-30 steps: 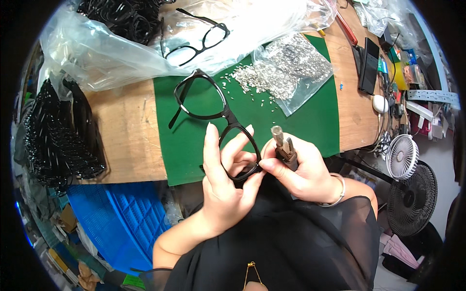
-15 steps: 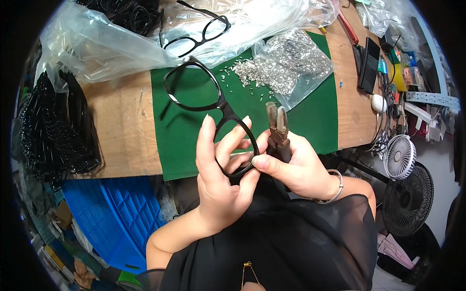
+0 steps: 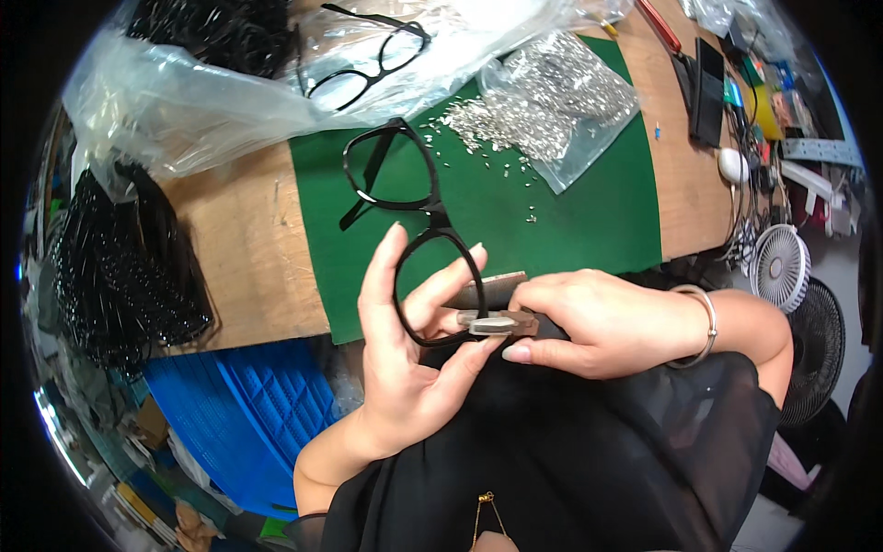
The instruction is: The person repeatedly picks up black eyeglass frames from a plastic bag, uses pliers to adjust the frame arms, and places the frames back into the bag. This cycle is performed multiple times on different frames.
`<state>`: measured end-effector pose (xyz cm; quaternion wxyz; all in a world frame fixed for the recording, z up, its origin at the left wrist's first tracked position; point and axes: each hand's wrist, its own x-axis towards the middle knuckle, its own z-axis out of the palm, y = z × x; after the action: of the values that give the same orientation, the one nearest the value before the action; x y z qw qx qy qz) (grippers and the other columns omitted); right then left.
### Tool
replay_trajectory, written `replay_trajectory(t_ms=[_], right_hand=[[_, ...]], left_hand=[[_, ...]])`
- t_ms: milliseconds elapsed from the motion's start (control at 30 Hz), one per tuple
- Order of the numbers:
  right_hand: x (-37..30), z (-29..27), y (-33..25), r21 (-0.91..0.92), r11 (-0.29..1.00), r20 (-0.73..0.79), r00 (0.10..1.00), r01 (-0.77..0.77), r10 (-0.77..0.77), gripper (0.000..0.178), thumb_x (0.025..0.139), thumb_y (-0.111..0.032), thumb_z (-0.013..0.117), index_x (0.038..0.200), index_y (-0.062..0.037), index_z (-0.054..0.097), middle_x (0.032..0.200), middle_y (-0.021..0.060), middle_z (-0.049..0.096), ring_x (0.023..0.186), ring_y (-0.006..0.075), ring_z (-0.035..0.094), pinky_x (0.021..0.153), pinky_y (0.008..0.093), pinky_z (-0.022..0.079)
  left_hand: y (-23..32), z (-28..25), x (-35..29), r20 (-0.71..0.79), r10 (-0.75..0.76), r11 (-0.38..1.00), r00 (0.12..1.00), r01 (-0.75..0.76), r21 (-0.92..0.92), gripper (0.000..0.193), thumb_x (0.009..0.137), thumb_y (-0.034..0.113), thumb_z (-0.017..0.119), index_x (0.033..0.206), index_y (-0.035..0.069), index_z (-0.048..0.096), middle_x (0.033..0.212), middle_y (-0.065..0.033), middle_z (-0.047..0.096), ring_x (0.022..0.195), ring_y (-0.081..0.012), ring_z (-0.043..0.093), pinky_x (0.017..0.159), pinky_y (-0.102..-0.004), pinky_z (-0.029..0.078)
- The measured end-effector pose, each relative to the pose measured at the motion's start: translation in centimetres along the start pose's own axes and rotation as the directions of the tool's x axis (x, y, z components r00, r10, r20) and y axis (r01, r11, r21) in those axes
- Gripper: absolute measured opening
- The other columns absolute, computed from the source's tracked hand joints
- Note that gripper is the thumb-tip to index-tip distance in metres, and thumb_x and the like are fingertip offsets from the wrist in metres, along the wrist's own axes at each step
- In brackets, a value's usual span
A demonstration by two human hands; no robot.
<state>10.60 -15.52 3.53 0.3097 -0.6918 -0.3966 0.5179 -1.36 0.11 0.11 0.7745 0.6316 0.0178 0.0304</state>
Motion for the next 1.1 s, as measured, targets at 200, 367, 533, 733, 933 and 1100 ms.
replay_trajectory(t_ms=[200, 367, 533, 733, 933, 1100], right_hand=[[0.0, 0.2, 0.4, -0.215, 0.976, -0.073, 0.997, -0.014, -0.001, 0.029, 0.08, -0.023, 0.059, 0.082, 0.0058, 0.055, 0.069, 0.0222, 0.059, 0.066, 0.0376, 0.059, 0.059, 0.0407, 0.049], [0.1, 0.5, 0.9, -0.236, 0.969, -0.049, 0.997, -0.067, 0.057, 0.029, 0.077, -0.022, 0.062, 0.077, 0.006, 0.056, 0.065, 0.0215, 0.059, 0.065, 0.0358, 0.06, 0.059, 0.0402, 0.049], [-0.6, -0.4, 2.8, -0.066, 0.998, -0.024, 1.0, 0.0, -0.001, 0.038, 0.079, -0.032, 0.062, 0.085, 0.0046, 0.055, 0.075, 0.0191, 0.059, 0.072, 0.0337, 0.059, 0.064, 0.0379, 0.047], [0.1, -0.2, 7.9, -0.29, 0.952, -0.481, 0.875, -0.094, -0.06, 0.021, 0.075, -0.018, 0.064, 0.082, -0.001, 0.053, 0.074, 0.0152, 0.056, 0.073, 0.0319, 0.056, 0.064, 0.0385, 0.044], [2.5, 0.2, 10.2, -0.42, 0.888, -0.562, 0.822, -0.186, -0.094, 0.015, 0.072, -0.011, 0.062, 0.079, -0.0012, 0.052, 0.074, 0.0146, 0.055, 0.073, 0.032, 0.056, 0.066, 0.04, 0.045], [2.7, 0.0, 10.1, -0.486, 0.861, -0.518, 0.843, -0.151, -0.144, 0.015, 0.071, -0.01, 0.061, 0.081, -0.0017, 0.053, 0.074, 0.0143, 0.055, 0.072, 0.0314, 0.056, 0.065, 0.0398, 0.045]], left_hand=[[0.1, 0.2, 0.2, -0.009, -0.105, 0.994, 0.994, 0.106, 0.018, 0.084, 0.077, -0.012, 0.055, 0.135, 0.004, -0.004, 0.126, -0.0254, 0.04, 0.097, -0.0269, 0.059, 0.083, -0.031, 0.047], [-0.2, 0.5, 0.3, -0.027, -0.161, 0.986, 0.987, 0.162, 0.04, 0.083, 0.076, -0.013, 0.056, 0.135, 0.005, 0.0, 0.125, -0.0238, 0.042, 0.098, -0.0258, 0.058, 0.082, -0.0296, 0.047], [-0.2, 0.1, -0.2, -0.084, -0.175, 0.979, 0.981, 0.182, 0.092, 0.088, 0.068, -0.013, 0.061, 0.135, 0.006, 0.007, 0.119, -0.022, 0.047, 0.082, -0.0159, 0.058, 0.072, -0.0239, 0.048], [-1.5, -0.1, -2.4, -0.062, 0.0, 0.98, 0.998, -0.012, -0.197, 0.077, 0.075, 0.0, 0.06, 0.132, 0.013, 0.009, 0.107, -0.0218, 0.046, 0.059, -0.0173, 0.052, 0.051, -0.0274, 0.047], [-1.4, 1.0, -2.7, -0.129, -0.29, 0.948, 0.948, 0.265, -0.177, 0.087, 0.071, -0.011, 0.055, 0.136, 0.012, 0.002, 0.114, -0.0173, 0.046, 0.076, -0.0173, 0.057, 0.072, -0.0304, 0.049], [-2.0, 0.2, -2.8, 0.08, -0.304, 0.802, 0.949, 0.3, -0.516, 0.082, 0.069, -0.008, 0.058, 0.133, 0.014, 0.011, 0.113, -0.0173, 0.045, 0.089, -0.0261, 0.058, 0.08, -0.0381, 0.048]])
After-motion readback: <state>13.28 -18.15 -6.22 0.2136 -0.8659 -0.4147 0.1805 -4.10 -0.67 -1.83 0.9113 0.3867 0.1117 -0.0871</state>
